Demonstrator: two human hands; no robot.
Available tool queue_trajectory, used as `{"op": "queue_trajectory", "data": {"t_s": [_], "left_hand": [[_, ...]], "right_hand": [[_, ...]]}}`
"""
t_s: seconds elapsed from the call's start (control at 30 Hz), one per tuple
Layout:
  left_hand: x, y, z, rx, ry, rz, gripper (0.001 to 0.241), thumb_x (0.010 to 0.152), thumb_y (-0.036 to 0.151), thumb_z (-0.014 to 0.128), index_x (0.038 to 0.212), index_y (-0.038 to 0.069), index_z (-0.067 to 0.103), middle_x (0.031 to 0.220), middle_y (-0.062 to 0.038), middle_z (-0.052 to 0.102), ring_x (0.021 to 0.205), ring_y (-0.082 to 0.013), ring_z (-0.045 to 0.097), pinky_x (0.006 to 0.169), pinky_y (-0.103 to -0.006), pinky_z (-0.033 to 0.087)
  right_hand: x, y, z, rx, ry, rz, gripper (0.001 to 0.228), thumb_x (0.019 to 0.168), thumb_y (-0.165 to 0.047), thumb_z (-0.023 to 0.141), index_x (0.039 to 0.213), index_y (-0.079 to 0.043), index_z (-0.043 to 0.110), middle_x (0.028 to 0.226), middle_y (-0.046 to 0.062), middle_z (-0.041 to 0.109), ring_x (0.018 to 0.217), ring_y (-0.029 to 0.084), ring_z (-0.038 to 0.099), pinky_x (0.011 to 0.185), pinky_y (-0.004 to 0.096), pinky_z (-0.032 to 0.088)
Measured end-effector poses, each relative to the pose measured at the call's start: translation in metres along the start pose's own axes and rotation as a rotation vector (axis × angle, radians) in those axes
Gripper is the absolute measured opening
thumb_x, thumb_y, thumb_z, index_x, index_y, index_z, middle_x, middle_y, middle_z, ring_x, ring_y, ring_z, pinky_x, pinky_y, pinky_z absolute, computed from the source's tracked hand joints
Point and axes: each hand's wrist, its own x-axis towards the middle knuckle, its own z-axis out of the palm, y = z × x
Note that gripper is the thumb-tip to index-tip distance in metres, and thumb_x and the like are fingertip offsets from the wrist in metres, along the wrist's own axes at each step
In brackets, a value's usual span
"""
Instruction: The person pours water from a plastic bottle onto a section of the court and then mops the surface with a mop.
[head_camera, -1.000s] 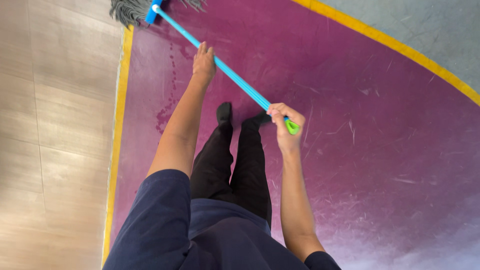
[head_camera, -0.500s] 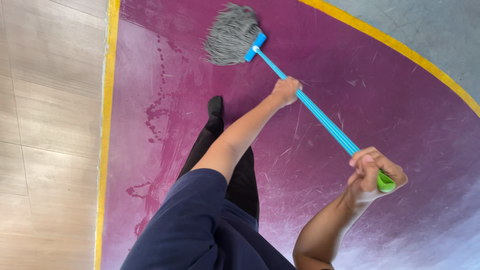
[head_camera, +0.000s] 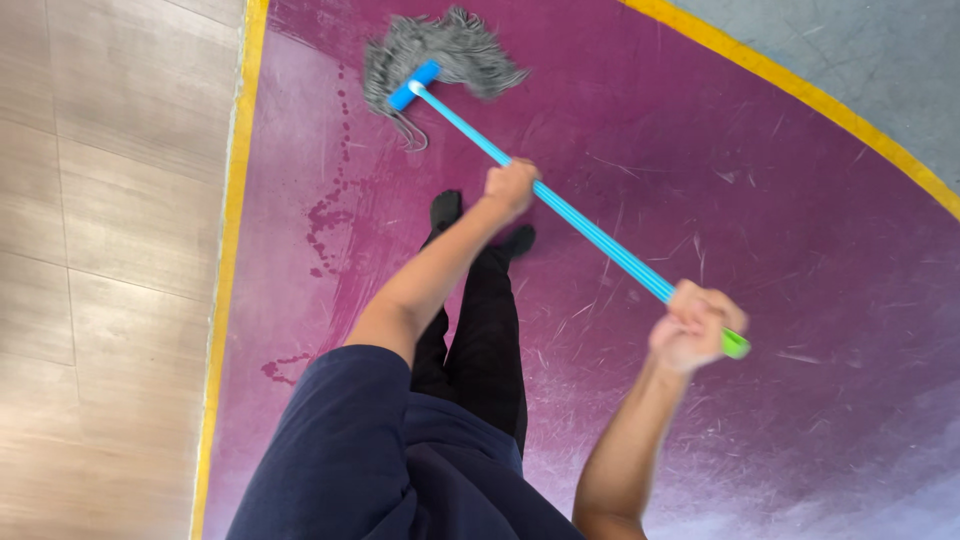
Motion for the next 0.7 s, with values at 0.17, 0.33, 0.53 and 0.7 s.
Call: {"op": "queue_trajectory", "data": {"t_s": [0.17,0.33,0.53,0.7], "left_hand": [[0.01,-0.146,-0.03,0.229,0.112,-0.255,0.026,0.081,0.003,0.068,0.105,0.014,0.072,0.123,-0.01,0.065,0.115,-0.0346,0.066,0.085,-0.0501,0.059],[-0.01,-0.243,-0.054,0.262,0.245,-0.287,0.036,0.088,0.012,0.066,0.124,0.01,0.065,0.153,-0.026,0.031,0.148,-0.0448,0.035,0.105,-0.0491,0.039],[-0.023,-0.207,0.009,0.294,0.313,0.012,0.028,0.08,0.004,0.073,0.107,0.013,0.075,0.135,-0.02,0.062,0.14,-0.0426,0.048,0.113,-0.0537,0.036],[-0.003,-0.064,0.111,0.106,0.358,0.233,0.021,0.074,0.003,0.078,0.093,0.012,0.073,0.107,-0.011,0.071,0.123,-0.0385,0.056,0.117,-0.0531,0.034]], "right_hand": [[-0.038,0.077,0.077,-0.321,-0.141,0.342,0.015,0.091,-0.002,0.058,0.094,0.005,0.071,0.093,0.014,0.07,0.082,0.02,0.067,0.076,0.032,0.056],[-0.076,0.123,0.118,-0.274,-0.506,0.359,0.013,0.096,0.003,0.066,0.084,0.004,0.064,0.107,0.013,0.073,0.124,0.027,0.065,0.104,0.037,0.051],[-0.082,0.094,0.055,-0.267,-0.417,0.462,0.016,0.096,0.001,0.069,0.081,0.004,0.062,0.1,0.01,0.071,0.115,0.022,0.067,0.098,0.036,0.051],[-0.051,0.002,-0.061,-0.447,-0.249,0.394,0.009,0.092,0.001,0.064,0.086,0.006,0.068,0.108,0.014,0.073,0.099,0.017,0.064,0.091,0.03,0.049]]}}
